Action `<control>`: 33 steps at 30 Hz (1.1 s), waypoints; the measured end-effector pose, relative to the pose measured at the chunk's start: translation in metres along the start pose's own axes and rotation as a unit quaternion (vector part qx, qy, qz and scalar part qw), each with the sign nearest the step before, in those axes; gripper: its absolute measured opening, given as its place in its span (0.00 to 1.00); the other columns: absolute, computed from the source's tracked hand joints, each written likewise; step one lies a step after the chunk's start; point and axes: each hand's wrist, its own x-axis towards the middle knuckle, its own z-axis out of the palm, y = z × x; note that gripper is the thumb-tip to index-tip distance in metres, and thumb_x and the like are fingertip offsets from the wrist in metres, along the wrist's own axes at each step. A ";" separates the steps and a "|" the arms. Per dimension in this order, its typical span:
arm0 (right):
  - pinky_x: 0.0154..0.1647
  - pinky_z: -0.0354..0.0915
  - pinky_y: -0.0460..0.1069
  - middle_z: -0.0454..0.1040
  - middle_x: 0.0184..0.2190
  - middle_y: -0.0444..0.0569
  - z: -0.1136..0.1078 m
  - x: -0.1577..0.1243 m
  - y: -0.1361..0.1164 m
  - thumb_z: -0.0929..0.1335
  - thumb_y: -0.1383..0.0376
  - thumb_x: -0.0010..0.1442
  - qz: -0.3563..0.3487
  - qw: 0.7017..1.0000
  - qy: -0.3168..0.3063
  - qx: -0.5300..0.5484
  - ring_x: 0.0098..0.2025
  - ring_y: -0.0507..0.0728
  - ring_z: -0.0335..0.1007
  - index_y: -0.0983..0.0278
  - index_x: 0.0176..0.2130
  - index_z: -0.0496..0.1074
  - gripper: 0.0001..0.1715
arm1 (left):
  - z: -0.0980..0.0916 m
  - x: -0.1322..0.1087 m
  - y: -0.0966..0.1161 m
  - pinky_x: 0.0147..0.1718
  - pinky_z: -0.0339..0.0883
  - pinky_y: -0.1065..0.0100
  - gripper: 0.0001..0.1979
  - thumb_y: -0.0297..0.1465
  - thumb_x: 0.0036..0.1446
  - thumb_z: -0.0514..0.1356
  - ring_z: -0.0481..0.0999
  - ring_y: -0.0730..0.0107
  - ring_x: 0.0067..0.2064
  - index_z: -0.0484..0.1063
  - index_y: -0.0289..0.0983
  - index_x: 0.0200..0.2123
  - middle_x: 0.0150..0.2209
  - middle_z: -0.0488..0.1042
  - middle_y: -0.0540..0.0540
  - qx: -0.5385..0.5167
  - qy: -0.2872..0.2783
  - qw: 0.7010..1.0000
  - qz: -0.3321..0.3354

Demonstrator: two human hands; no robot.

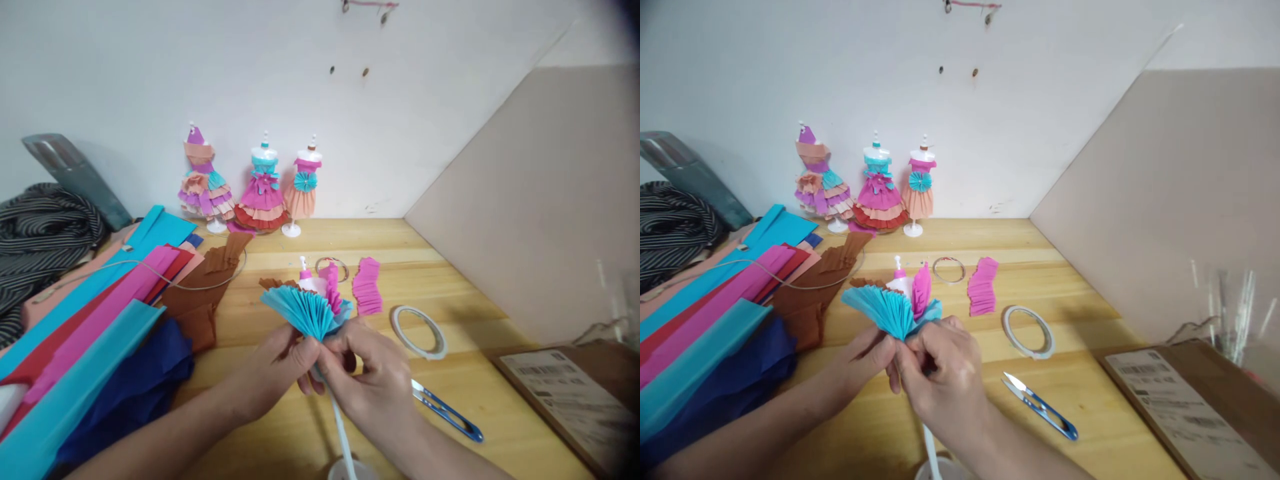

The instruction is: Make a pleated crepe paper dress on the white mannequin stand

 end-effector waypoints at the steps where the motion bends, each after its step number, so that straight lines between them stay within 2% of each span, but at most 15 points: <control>1: 0.20 0.55 0.45 0.63 0.12 0.38 0.000 -0.001 0.000 0.67 0.73 0.56 -0.013 1.000 -0.001 0.001 0.15 0.46 0.55 0.63 0.17 0.60 0.19 | 0.000 0.000 0.002 0.26 0.66 0.70 0.28 0.57 0.53 0.53 0.71 0.70 0.27 0.64 0.35 0.30 0.25 0.68 0.48 0.002 0.001 1.000 -0.002; 5: 0.23 0.54 0.47 0.64 0.13 0.38 0.000 -0.002 0.003 0.67 0.76 0.54 -0.069 0.998 -0.004 -0.008 0.18 0.47 0.56 0.63 0.19 0.61 0.18 | 0.000 -0.002 0.008 0.27 0.66 0.69 0.28 0.58 0.52 0.52 0.71 0.67 0.30 0.63 0.36 0.25 0.25 0.68 0.47 0.006 -0.001 1.000 -0.006; 9: 0.26 0.53 0.48 0.67 0.15 0.40 -0.003 -0.001 0.005 0.67 0.78 0.53 -0.117 0.993 -0.031 -0.007 0.20 0.49 0.58 0.63 0.21 0.63 0.16 | -0.003 -0.002 0.006 0.27 0.65 0.70 0.29 0.58 0.53 0.51 0.70 0.67 0.31 0.64 0.36 0.23 0.24 0.67 0.47 0.010 -0.043 0.999 0.008; 11: 0.26 0.53 0.48 0.66 0.15 0.40 -0.004 0.000 0.005 0.67 0.78 0.54 -0.107 0.994 -0.030 0.002 0.20 0.49 0.58 0.63 0.21 0.62 0.16 | -0.006 0.000 0.003 0.26 0.64 0.71 0.30 0.59 0.52 0.52 0.69 0.69 0.29 0.65 0.36 0.24 0.24 0.66 0.48 0.005 -0.060 0.998 0.015; 15: 0.24 0.53 0.47 0.63 0.14 0.38 -0.003 0.001 0.005 0.68 0.76 0.55 -0.061 0.998 -0.009 0.008 0.18 0.48 0.55 0.63 0.21 0.61 0.16 | -0.007 0.002 -0.003 0.25 0.63 0.72 0.29 0.58 0.51 0.54 0.68 0.72 0.27 0.67 0.35 0.29 0.26 0.66 0.48 -0.017 -0.061 0.998 0.025; 19: 0.24 0.53 0.47 0.64 0.14 0.39 -0.001 0.000 0.007 0.67 0.76 0.54 -0.065 0.998 -0.022 0.006 0.19 0.48 0.56 0.63 0.20 0.61 0.17 | -0.005 0.001 -0.002 0.26 0.63 0.72 0.29 0.58 0.52 0.52 0.69 0.68 0.30 0.65 0.35 0.25 0.25 0.64 0.48 -0.001 -0.053 0.998 0.026; 24: 0.24 0.53 0.47 0.66 0.14 0.39 -0.002 0.001 0.006 0.67 0.77 0.54 -0.070 0.997 -0.031 0.008 0.18 0.48 0.57 0.63 0.20 0.62 0.17 | -0.003 -0.002 0.003 0.27 0.64 0.70 0.31 0.61 0.50 0.50 0.67 0.69 0.30 0.64 0.36 0.27 0.25 0.64 0.49 0.023 -0.045 0.999 -0.004; 28: 0.21 0.54 0.46 0.64 0.13 0.39 -0.003 0.002 0.004 0.67 0.74 0.56 -0.034 0.999 -0.039 0.005 0.17 0.47 0.57 0.62 0.19 0.61 0.18 | -0.001 -0.003 0.003 0.28 0.65 0.70 0.29 0.59 0.52 0.50 0.67 0.70 0.29 0.62 0.36 0.29 0.25 0.63 0.50 0.011 -0.028 0.999 -0.010; 33: 0.18 0.54 0.44 0.64 0.12 0.40 -0.003 -0.001 0.003 0.67 0.73 0.57 -0.007 0.999 -0.034 0.022 0.16 0.47 0.57 0.63 0.18 0.61 0.19 | -0.001 -0.002 -0.003 0.26 0.65 0.71 0.28 0.56 0.55 0.51 0.67 0.73 0.29 0.64 0.34 0.31 0.28 0.66 0.48 -0.015 -0.038 0.999 0.008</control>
